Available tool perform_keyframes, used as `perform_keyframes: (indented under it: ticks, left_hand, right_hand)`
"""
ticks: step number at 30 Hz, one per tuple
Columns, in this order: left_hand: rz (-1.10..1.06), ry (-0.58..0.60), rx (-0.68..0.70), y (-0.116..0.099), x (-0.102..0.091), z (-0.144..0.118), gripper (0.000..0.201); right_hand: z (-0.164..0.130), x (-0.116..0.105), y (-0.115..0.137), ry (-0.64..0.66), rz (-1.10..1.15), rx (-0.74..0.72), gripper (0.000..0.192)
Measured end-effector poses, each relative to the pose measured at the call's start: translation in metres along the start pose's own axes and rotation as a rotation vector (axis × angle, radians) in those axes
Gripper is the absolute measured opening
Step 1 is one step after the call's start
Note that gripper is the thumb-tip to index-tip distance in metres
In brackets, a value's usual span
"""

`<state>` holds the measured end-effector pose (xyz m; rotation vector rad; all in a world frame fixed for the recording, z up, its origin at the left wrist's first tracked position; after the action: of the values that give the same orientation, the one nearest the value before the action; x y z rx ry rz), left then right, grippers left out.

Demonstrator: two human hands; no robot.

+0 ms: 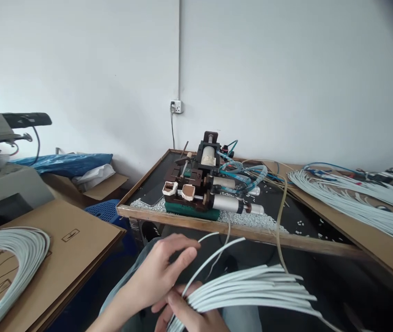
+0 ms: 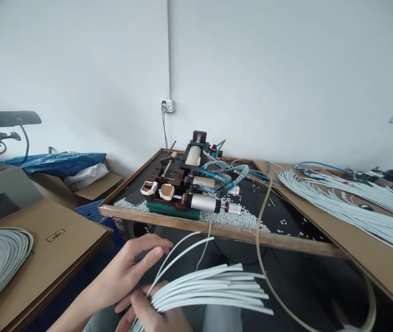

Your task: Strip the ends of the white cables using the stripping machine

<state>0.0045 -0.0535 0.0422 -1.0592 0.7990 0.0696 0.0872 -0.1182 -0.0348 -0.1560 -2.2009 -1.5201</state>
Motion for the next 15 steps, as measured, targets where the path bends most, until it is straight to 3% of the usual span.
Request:
perform_keyframes:
  ticks: [2, 3, 5, 10, 12, 15]
  left_hand:
    - [-0.106, 0.162, 0.006, -0.008, 0.010, -0.004, 0.037]
    - [-0.142, 0.176, -0.017, -0.007, 0.013, -0.004, 0.037]
    - [-0.187, 0.049, -0.092, 0.004, 0.012, -0.001, 0.036]
    - [-0.297, -0.480, -0.224, 0.049, -0.009, 0.010, 0.032]
    - [-0.323, -0.574, -0.245, 0.061, -0.014, 0.015, 0.034]
    - [-0.343, -0.583, -0.220, 0.067, -0.015, 0.025, 0.036]
  right_hand:
    - [0.002, 0.005, 0.003, 0.050, -0.072, 0.003, 0.051]
    - [0.003, 0.006, 0.004, 0.068, -0.086, -0.011, 0.051]
    - [0.006, -0.002, 0.005, 0.037, 0.006, -0.050, 0.048]
    - [0.006, -0.042, 0.002, -0.128, 0.320, -0.110, 0.062]
    - [0.002, -0.052, 0.006, -0.137, 0.359, -0.120, 0.058]
    - [-0.004, -0.056, 0.013, -0.133, 0.349, -0.142, 0.054]
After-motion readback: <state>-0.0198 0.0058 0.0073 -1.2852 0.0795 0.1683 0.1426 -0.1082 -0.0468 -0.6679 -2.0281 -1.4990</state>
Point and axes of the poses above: each hand's wrist, its own z-axis towards the middle knuckle, its own x-axis out of the palm, y = z × x, the point moved 5 cm from there along z, towards the middle knuckle, and after that the axes turned 8 degrees about z, right-handed, at the moved point
